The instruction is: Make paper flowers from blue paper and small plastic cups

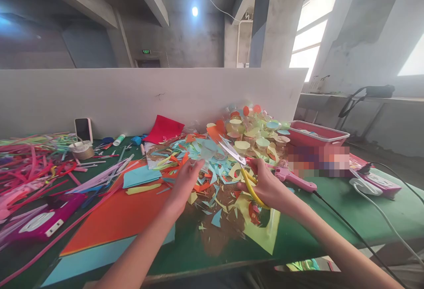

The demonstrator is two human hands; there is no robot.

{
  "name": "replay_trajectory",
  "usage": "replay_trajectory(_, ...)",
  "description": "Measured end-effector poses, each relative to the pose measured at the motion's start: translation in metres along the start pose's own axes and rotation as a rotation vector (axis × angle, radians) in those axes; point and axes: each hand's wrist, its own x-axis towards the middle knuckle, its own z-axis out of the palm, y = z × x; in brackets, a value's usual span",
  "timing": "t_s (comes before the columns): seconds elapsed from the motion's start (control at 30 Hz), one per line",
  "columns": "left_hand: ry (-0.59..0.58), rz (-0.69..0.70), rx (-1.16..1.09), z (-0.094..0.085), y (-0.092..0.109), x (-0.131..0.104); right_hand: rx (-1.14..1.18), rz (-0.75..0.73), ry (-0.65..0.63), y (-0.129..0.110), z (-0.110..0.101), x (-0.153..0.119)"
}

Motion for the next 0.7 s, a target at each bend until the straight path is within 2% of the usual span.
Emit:
replay_trajectory(0.3, -0.041, -0.019, -0.005, 0.001, -0.006, 0.003, -0.131, -0.037, 0.018, 0.005, 0.0, 0.001)
replay_trajectory(0.5, -0.029, -0.032, -0.003, 0.0, -0.007, 0.002, -0.173, -0.074, 0.033, 0.013, 0.0, 0.002)
replay_trajectory(0.7, -0.012, -0.033, 0.011, -0.001, -0.008, 0.002, -0.194, -0.046, 0.032, 0.014, -0.003, 0.001)
